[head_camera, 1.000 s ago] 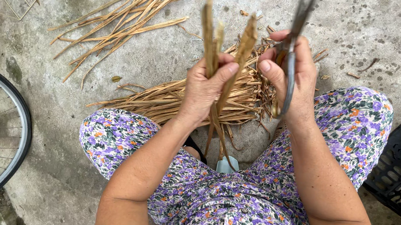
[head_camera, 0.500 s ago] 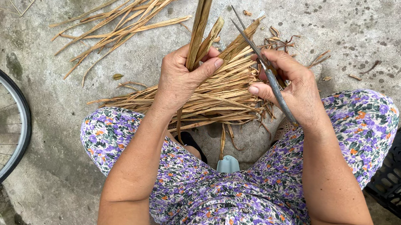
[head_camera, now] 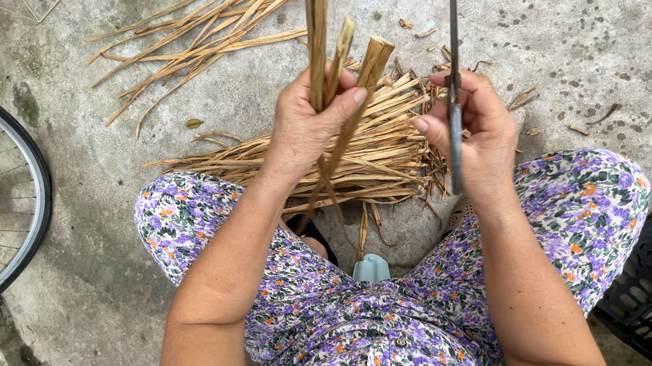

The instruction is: The person sits on the ground trimming dried palm-like leaves with scissors, cutting off dark edge portions and placing the trimmed strips into a pile while discarding scraps. They pick up leaves one at a time, cut along the length, and sort the usable strips from the waste.

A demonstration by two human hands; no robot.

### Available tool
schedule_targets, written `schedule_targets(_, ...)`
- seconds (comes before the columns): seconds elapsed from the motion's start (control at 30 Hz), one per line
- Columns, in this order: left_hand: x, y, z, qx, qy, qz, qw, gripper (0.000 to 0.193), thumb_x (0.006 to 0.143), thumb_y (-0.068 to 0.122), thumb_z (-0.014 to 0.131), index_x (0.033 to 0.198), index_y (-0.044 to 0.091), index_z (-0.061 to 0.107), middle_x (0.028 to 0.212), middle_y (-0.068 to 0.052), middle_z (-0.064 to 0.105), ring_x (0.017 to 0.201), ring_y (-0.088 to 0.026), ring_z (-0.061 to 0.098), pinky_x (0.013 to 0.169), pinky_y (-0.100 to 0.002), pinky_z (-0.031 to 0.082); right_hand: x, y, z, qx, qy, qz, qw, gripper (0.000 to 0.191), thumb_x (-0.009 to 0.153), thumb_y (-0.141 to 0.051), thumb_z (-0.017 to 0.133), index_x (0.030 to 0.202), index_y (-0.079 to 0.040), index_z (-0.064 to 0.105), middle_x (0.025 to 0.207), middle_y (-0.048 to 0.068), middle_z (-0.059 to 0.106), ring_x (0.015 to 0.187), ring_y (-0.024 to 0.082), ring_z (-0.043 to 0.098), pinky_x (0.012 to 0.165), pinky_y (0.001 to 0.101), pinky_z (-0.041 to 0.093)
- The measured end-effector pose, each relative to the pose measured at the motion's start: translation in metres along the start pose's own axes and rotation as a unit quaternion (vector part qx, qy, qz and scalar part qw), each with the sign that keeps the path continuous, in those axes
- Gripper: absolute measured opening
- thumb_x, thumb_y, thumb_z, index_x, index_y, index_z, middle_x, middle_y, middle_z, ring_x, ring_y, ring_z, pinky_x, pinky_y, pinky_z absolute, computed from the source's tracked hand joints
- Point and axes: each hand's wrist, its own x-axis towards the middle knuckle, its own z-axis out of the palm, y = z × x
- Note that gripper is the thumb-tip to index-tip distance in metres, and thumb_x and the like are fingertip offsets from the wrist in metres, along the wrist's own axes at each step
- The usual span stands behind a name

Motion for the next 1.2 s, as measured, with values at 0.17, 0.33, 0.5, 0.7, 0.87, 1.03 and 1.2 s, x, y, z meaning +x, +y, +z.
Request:
schedule_targets(0.17,-0.006,-0.009,0.025,-0.009,-0.044,0.012,0.999,0.015,0.094,0.012,0.077,0.103,0.009,0.065,0.087,0.0,0.07,0.079,-0.007,0.068,0.067,-0.023,0.06,-0.005,-0.002,0.014,0.017,0.005,-0.013,1.0,0.06,0.094,-0.014,0.085,0.143,-0.007,0.053,0.112,0.0,0.062,0.101,0.006,0.061,0.091,0.0218,0.054)
schedule_targets(0.33,-0.005,-0.012,0.031,-0.138,-0.055,0.017,0.989,0.01,0.096,0.01,0.069,0.102,0.008,0.061,0.095,0.001,0.074,0.091,-0.005,0.075,0.078,-0.02,0.064,-0.012,-0.008,0.025,-0.044,0.0,-0.054,0.998,0.07,0.096,-0.029,0.087,0.147,-0.006,0.045,0.131,0.005,0.057,0.124,0.015,0.06,0.108,0.033,0.054)
schedule_targets(0.5,0.001,-0.013,0.028,-0.256,-0.035,-0.024,0.966,0.015,0.097,0.007,0.075,0.101,0.006,0.06,0.084,-0.001,0.068,0.058,-0.004,0.049,0.048,-0.019,0.037,-0.01,-0.014,0.03,-0.207,0.011,-0.077,0.975,0.081,0.084,-0.035,0.092,0.145,-0.005,0.049,0.123,0.011,0.057,0.105,0.021,0.061,0.09,0.0349,0.055)
schedule_targets(0.7,-0.002,-0.012,0.036,-0.269,-0.036,-0.025,0.962,0.024,0.095,0.007,0.076,0.114,0.007,0.062,0.09,0.002,0.062,0.06,-0.001,0.046,0.047,-0.018,0.034,-0.01,-0.018,0.033,-0.25,0.025,-0.096,0.963,0.082,0.085,-0.04,0.092,0.146,-0.005,0.05,0.12,0.012,0.057,0.099,0.021,0.063,0.084,0.0349,0.057)
schedule_targets(0.87,-0.004,-0.01,0.037,-0.286,-0.038,-0.013,0.957,0.023,0.101,0.011,0.071,0.122,0.005,0.064,0.097,-0.002,0.066,0.063,-0.001,0.047,0.049,-0.018,0.034,-0.009,-0.018,0.033,-0.278,0.026,-0.098,0.955,0.082,0.085,-0.043,0.091,0.145,-0.004,0.052,0.117,0.012,0.059,0.093,0.021,0.064,0.081,0.0352,0.057)
schedule_targets(1.03,-0.003,-0.014,0.04,-0.297,-0.013,-0.014,0.955,0.018,0.101,0.01,0.071,0.116,0.005,0.063,0.096,0.0,0.064,0.062,-0.001,0.045,0.049,-0.018,0.034,-0.01,-0.019,0.035,-0.281,0.029,-0.108,0.953,0.085,0.083,-0.049,0.09,0.146,-0.005,0.052,0.117,0.012,0.06,0.095,0.021,0.066,0.082,0.0357,0.057)
schedule_targets(1.2,-0.004,-0.017,0.042,-0.304,-0.02,-0.017,0.952,0.015,0.102,0.01,0.071,0.112,0.005,0.063,0.092,0.001,0.062,0.064,-0.001,0.046,0.052,-0.018,0.035,-0.011,-0.02,0.035,-0.292,0.03,-0.144,0.945,0.085,0.085,-0.048,0.09,0.147,-0.005,0.052,0.119,0.012,0.059,0.101,0.022,0.066,0.082,0.0335,0.059)
